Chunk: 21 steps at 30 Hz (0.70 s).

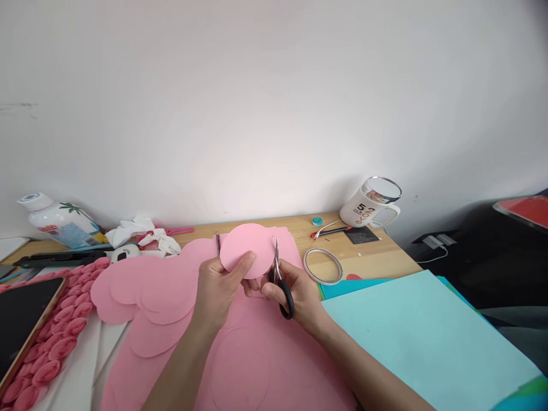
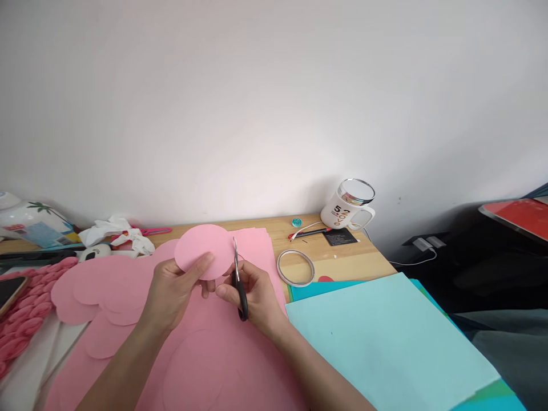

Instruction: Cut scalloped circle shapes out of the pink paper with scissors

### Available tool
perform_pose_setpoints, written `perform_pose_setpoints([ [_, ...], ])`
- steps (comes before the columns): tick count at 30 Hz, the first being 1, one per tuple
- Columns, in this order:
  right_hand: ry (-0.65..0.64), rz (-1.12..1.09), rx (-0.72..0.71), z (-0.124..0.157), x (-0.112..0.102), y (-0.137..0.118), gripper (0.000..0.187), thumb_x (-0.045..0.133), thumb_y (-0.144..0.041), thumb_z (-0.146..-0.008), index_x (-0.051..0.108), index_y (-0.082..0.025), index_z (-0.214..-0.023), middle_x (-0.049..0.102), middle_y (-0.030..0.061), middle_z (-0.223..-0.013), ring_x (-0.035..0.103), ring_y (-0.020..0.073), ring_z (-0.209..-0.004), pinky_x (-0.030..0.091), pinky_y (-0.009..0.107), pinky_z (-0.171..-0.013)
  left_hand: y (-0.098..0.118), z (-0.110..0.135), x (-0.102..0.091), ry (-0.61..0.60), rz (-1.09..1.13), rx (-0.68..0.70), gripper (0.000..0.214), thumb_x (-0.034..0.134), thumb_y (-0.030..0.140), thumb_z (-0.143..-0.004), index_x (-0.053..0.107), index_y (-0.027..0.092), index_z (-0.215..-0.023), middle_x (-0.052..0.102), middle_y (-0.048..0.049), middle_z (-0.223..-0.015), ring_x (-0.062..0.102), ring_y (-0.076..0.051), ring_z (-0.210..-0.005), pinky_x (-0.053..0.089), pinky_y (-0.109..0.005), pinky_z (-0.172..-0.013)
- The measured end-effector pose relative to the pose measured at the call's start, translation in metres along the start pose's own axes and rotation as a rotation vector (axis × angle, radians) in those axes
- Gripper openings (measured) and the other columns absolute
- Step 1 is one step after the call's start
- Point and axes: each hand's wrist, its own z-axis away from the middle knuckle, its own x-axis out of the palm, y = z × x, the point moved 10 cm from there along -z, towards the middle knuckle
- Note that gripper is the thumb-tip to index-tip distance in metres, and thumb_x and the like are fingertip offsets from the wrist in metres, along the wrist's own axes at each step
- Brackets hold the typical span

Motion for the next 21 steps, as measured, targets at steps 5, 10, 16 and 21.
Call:
perform_pose_setpoints([
  [5,-0.006,-0.005,-0.017,-0.0007,-0.0002,-0.0007,0.036,0.07,-0.046,-0.066,0.05,-0.017,-0.073,0.044,-0.0035,-0.061,0.036,0.0107,-0.056,0.03,0.024,-0.053,0.0029,0.0013,0.0026,-0.019,0.005,-0.005,0.034,0.063,0.029,-0.073,0.055,0.015,-0.043,0.055,0.0,-0.04,0.051,-0.011,-0.038,0.043,-0.024,-0.041],
  [10,0.005,0.047,-0.013,-0.0001,-0.0018,0.0001,0.037,0.069,-0.049,-0.066,0.05,-0.018,-0.072,0.042,-0.0045,-0.058,0.036,0.0104,-0.054,0.029,0.024,-0.052,0.0049,0.0008,0.002,-0.009,-0.023,-0.002,0.032,0.063,0.027,-0.071,0.055,0.015,-0.043,0.054,0.0007,-0.039,0.048,-0.01,-0.036,0.041,-0.023,-0.039],
  [16,0.036,0.093,0.008,0.0011,-0.0028,-0.0039,0.035,0.066,-0.05,-0.067,0.051,-0.018,-0.07,0.042,-0.0045,-0.056,0.037,0.0103,-0.051,0.031,0.024,-0.048,0.0061,0.002,0.0018,-0.003,-0.039,-0.001,0.033,0.061,0.029,-0.072,0.054,0.015,-0.042,0.053,0.0005,-0.039,0.047,-0.01,-0.036,0.041,-0.024,-0.04],
  [21,0.057,0.093,0.03,0.0014,-0.0039,-0.0029,0.032,0.068,-0.046,-0.066,0.052,-0.019,-0.068,0.045,-0.0043,-0.055,0.04,0.0104,-0.049,0.036,0.023,-0.048,0.0051,0.0017,0.003,-0.015,-0.043,-0.013,0.033,0.062,0.029,-0.071,0.054,0.016,-0.042,0.054,-0.0002,-0.039,0.046,-0.01,-0.035,0.041,-0.025,-0.04],
])
